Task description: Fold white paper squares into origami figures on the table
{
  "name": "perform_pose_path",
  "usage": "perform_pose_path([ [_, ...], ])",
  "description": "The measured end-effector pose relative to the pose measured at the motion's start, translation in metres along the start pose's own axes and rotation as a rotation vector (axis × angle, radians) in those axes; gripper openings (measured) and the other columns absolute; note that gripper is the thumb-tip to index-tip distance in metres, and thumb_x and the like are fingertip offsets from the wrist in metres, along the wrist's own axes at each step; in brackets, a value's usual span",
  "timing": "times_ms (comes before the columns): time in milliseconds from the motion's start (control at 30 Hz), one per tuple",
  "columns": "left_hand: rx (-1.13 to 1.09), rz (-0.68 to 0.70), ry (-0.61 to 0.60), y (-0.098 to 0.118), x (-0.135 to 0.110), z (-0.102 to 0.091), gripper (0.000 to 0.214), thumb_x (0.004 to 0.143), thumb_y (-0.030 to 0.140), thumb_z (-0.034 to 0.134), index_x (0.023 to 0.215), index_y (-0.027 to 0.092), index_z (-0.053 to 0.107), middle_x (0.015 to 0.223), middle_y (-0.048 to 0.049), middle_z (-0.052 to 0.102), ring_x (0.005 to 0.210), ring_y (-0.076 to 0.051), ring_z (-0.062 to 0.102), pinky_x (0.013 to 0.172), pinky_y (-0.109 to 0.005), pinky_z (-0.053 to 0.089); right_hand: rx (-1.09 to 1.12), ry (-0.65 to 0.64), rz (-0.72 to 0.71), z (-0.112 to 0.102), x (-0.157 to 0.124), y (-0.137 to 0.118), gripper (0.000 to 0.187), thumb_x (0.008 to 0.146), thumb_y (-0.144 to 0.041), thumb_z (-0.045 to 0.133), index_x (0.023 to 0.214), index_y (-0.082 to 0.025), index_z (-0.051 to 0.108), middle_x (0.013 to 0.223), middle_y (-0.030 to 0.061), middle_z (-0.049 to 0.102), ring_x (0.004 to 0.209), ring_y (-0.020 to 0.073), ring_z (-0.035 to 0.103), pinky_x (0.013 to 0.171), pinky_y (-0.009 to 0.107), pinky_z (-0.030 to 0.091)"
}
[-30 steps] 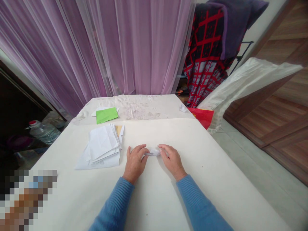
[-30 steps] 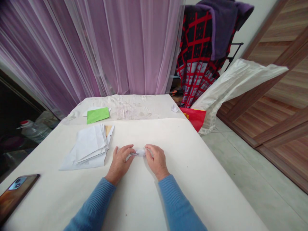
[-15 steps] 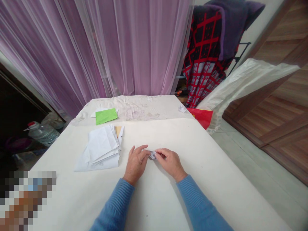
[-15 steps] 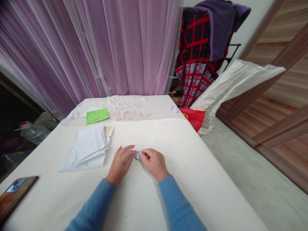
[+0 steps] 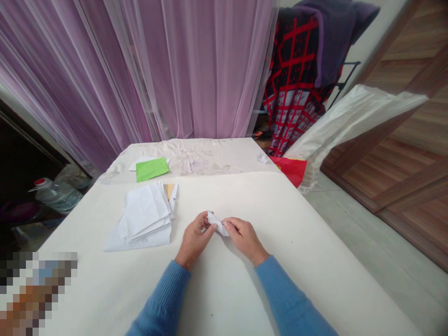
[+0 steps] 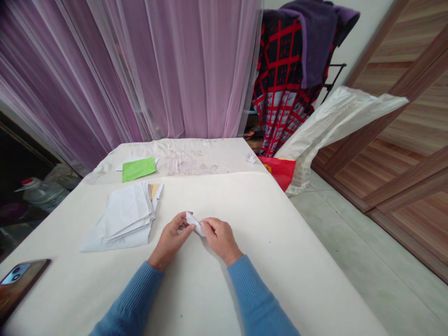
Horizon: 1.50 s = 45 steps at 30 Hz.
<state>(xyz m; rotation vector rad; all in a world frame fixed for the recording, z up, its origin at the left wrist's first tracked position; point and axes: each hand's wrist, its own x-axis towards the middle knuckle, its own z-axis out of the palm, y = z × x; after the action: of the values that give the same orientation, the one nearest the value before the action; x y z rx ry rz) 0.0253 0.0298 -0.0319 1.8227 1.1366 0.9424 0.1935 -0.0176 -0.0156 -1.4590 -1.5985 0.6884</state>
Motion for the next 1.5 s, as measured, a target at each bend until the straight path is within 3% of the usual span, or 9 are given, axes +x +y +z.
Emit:
perform_pose_path([
  [133, -0.110, -0.046, -0.040, 0.009, -0.001, -0.003, 0.014, 0.077, 0.033, 0.061, 0.080, 0.019, 0.058, 0.071, 0.0031, 0.063, 0.068, -0.012, 0.057, 0.070, -0.024, 0.046, 0.011, -0.037, 0.037, 0.001, 0.000, -0.003, 0.021, 0.083, -0.036, 0.055, 0.079, -0.019, 0.068, 0.067, -0.0014, 0.063, 0.062, 0.0120, 0.054, 0.060, 0.021, 0.042],
  [267, -0.217, -0.079, -0.108, 0.014, 0.000, -0.007, 0.025, 0.079, 0.042, 0.059, 0.072, 0.018, 0.057, 0.066, 0.0036, 0.057, 0.066, -0.011, 0.052, 0.067, -0.022, 0.043, -0.009, -0.056, 0.041, 0.002, 0.000, -0.002, 0.018, 0.081, -0.029, 0.054, 0.070, -0.019, 0.065, 0.061, -0.0036, 0.057, 0.058, 0.0102, 0.049, 0.057, 0.020, 0.038],
  [433, -0.262, -0.129, -0.113, 0.011, 0.001, -0.007, 0.036, 0.078, 0.050, 0.060, 0.065, 0.018, 0.054, 0.059, 0.0047, 0.050, 0.062, -0.010, 0.045, 0.062, -0.022, 0.038, -0.013, -0.090, 0.059, 0.001, 0.000, -0.002, 0.026, 0.080, -0.034, 0.055, 0.059, -0.019, 0.057, 0.053, -0.0060, 0.045, 0.051, 0.0086, 0.040, 0.051, 0.021, 0.029],
  [600, -0.263, -0.148, -0.092, 0.007, 0.001, -0.004, 0.031, 0.076, 0.045, 0.063, 0.064, 0.016, 0.059, 0.059, 0.0044, 0.051, 0.062, -0.010, 0.046, 0.062, -0.022, 0.038, -0.015, -0.112, 0.098, 0.003, 0.001, -0.003, 0.036, 0.080, -0.039, 0.054, 0.052, -0.019, 0.047, 0.050, -0.0065, 0.035, 0.049, 0.0079, 0.034, 0.049, 0.021, 0.023],
  [933, -0.477, -0.209, 0.060, 0.005, 0.005, 0.002, 0.032, 0.069, 0.047, 0.068, 0.078, 0.017, 0.066, 0.074, -0.0006, 0.065, 0.068, -0.013, 0.054, 0.064, -0.024, 0.043, -0.131, -0.168, 0.081, 0.004, -0.001, -0.006, 0.026, 0.077, -0.033, 0.052, 0.055, -0.019, 0.046, 0.052, -0.0063, 0.039, 0.051, 0.0079, 0.037, 0.051, 0.022, 0.024],
  [1133, -0.504, -0.222, -0.001, 0.012, 0.002, 0.003, 0.030, 0.067, 0.044, 0.072, 0.075, 0.016, 0.062, 0.066, 0.0035, 0.057, 0.063, -0.010, 0.049, 0.061, -0.021, 0.040, -0.164, -0.173, 0.144, 0.007, 0.001, -0.012, 0.037, 0.074, -0.042, 0.054, 0.051, -0.020, 0.036, 0.050, -0.0065, 0.031, 0.050, 0.0080, 0.031, 0.049, 0.023, 0.020],
  [1333, -0.435, -0.186, -0.006, 0.012, 0.001, 0.002, 0.032, 0.073, 0.046, 0.066, 0.067, 0.017, 0.054, 0.061, 0.0060, 0.047, 0.061, -0.008, 0.042, 0.060, -0.021, 0.035, -0.200, -0.168, 0.148, 0.010, 0.001, -0.016, 0.032, 0.070, -0.033, 0.053, 0.049, -0.020, 0.032, 0.049, -0.0069, 0.027, 0.049, 0.0077, 0.027, 0.048, 0.024, 0.018],
  [1500, -0.449, -0.178, 0.020, 0.011, 0.001, 0.003, 0.032, 0.074, 0.048, 0.065, 0.072, 0.018, 0.054, 0.063, 0.0055, 0.048, 0.062, -0.009, 0.043, 0.060, -0.021, 0.036, -0.175, -0.235, 0.156, 0.006, 0.000, -0.019, 0.027, 0.070, -0.030, 0.053, 0.050, -0.020, 0.038, 0.049, -0.0063, 0.030, 0.049, 0.0081, 0.032, 0.048, 0.024, 0.019],
])
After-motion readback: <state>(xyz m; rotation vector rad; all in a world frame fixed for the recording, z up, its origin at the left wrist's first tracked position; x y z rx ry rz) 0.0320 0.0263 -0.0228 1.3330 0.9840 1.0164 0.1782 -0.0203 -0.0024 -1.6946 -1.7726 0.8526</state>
